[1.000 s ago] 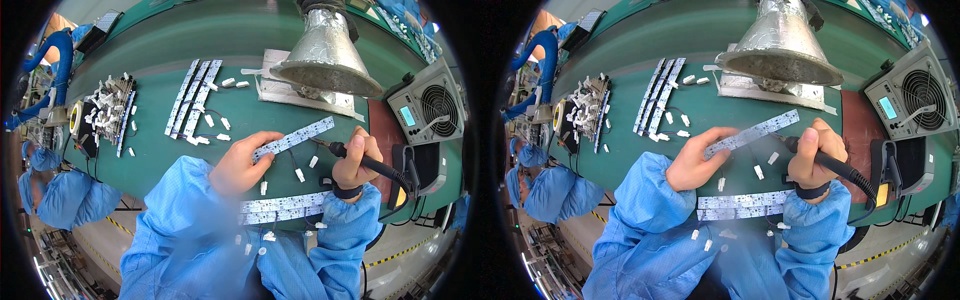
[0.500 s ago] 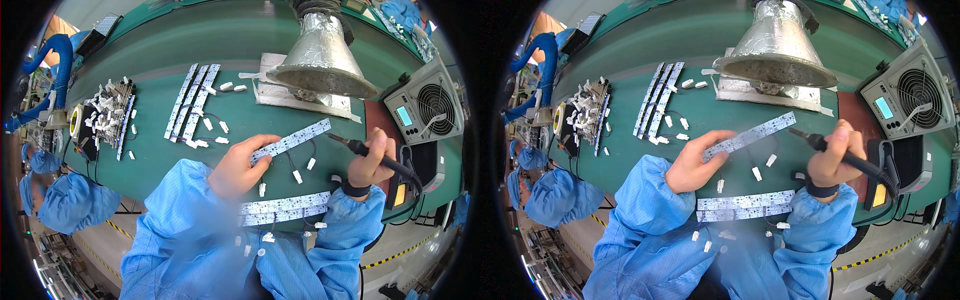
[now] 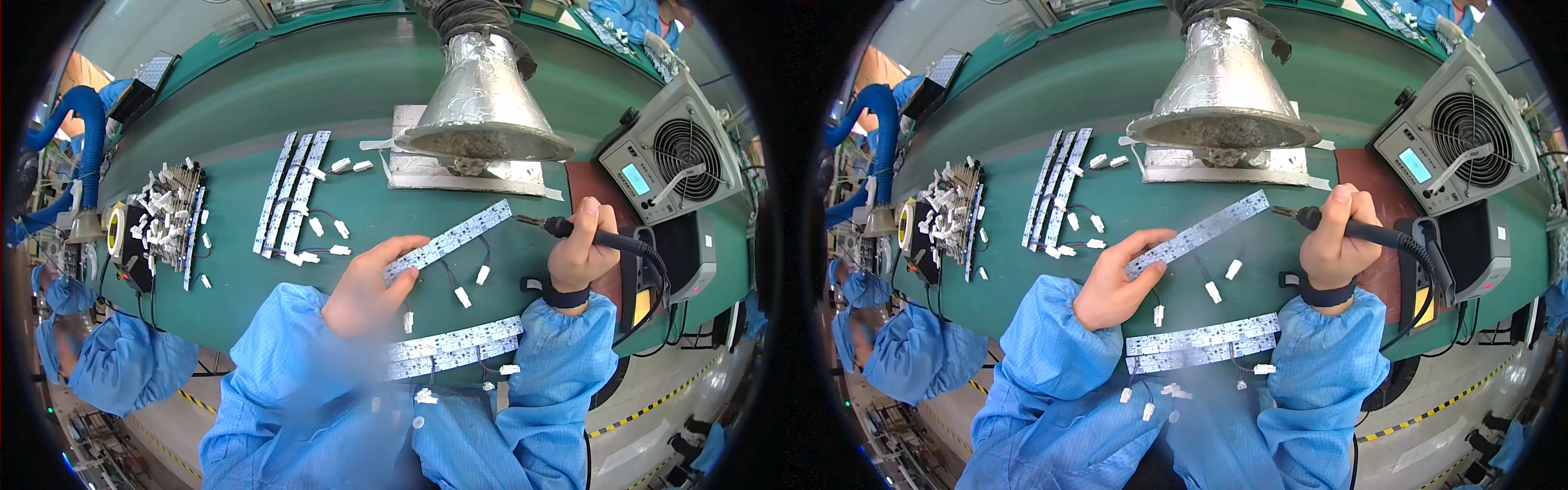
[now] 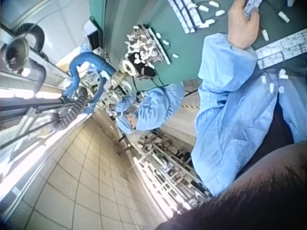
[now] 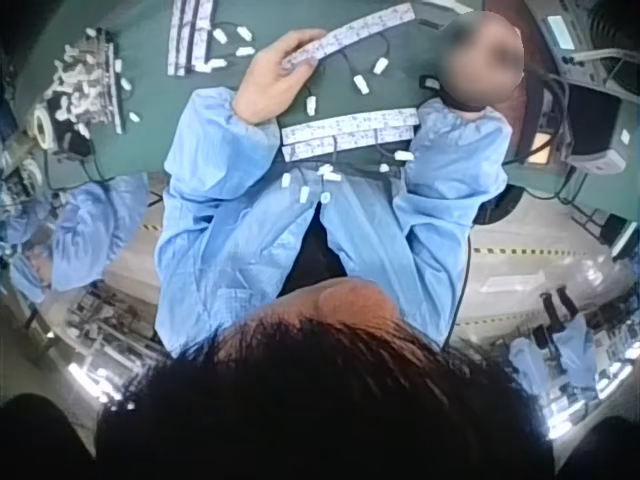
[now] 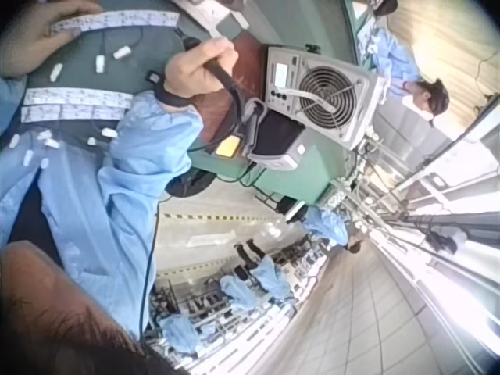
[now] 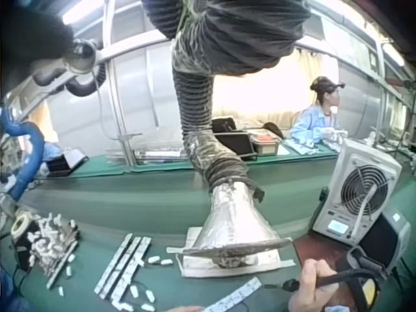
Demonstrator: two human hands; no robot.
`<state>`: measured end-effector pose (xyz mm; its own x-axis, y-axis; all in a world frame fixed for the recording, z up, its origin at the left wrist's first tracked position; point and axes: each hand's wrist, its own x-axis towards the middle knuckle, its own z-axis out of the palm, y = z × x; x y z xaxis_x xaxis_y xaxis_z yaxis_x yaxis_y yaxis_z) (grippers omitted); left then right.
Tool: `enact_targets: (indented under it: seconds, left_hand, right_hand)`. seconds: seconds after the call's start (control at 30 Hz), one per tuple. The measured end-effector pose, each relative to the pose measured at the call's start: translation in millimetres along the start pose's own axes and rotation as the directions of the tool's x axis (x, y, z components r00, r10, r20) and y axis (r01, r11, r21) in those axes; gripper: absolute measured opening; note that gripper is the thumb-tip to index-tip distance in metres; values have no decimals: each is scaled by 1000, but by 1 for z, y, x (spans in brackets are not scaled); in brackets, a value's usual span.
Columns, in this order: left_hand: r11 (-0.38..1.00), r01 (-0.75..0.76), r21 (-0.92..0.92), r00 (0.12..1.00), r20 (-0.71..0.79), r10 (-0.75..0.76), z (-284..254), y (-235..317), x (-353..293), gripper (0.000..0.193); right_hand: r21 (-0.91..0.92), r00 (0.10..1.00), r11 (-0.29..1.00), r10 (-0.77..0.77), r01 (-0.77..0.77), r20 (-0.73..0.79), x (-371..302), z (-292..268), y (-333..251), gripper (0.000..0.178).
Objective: Soldering electronic components onto small LED or circuit board strips at a workstation.
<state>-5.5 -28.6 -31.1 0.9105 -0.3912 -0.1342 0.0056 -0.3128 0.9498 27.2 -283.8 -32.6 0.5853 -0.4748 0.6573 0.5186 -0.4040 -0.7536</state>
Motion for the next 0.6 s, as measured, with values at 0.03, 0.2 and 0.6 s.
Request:
enact_targets:
  seconds: [0.03,0.2,0.6]
  left_hand:
    - [1000,4,-2,1000,-4,-4,0,0,0,36]
    - [999,35,3,999,-3,-35,0,4,0,36]
    - [999,45,-4,999,-6,-45,2,6,0,36]
  right_hand:
    - [0,1000,1000,10,-10,-1,0,0,0,32]
    - [45,1000,999,1,-2,30,0,0,3,32]
    - [46,999,999,-26,24,48,0,0,8,34]
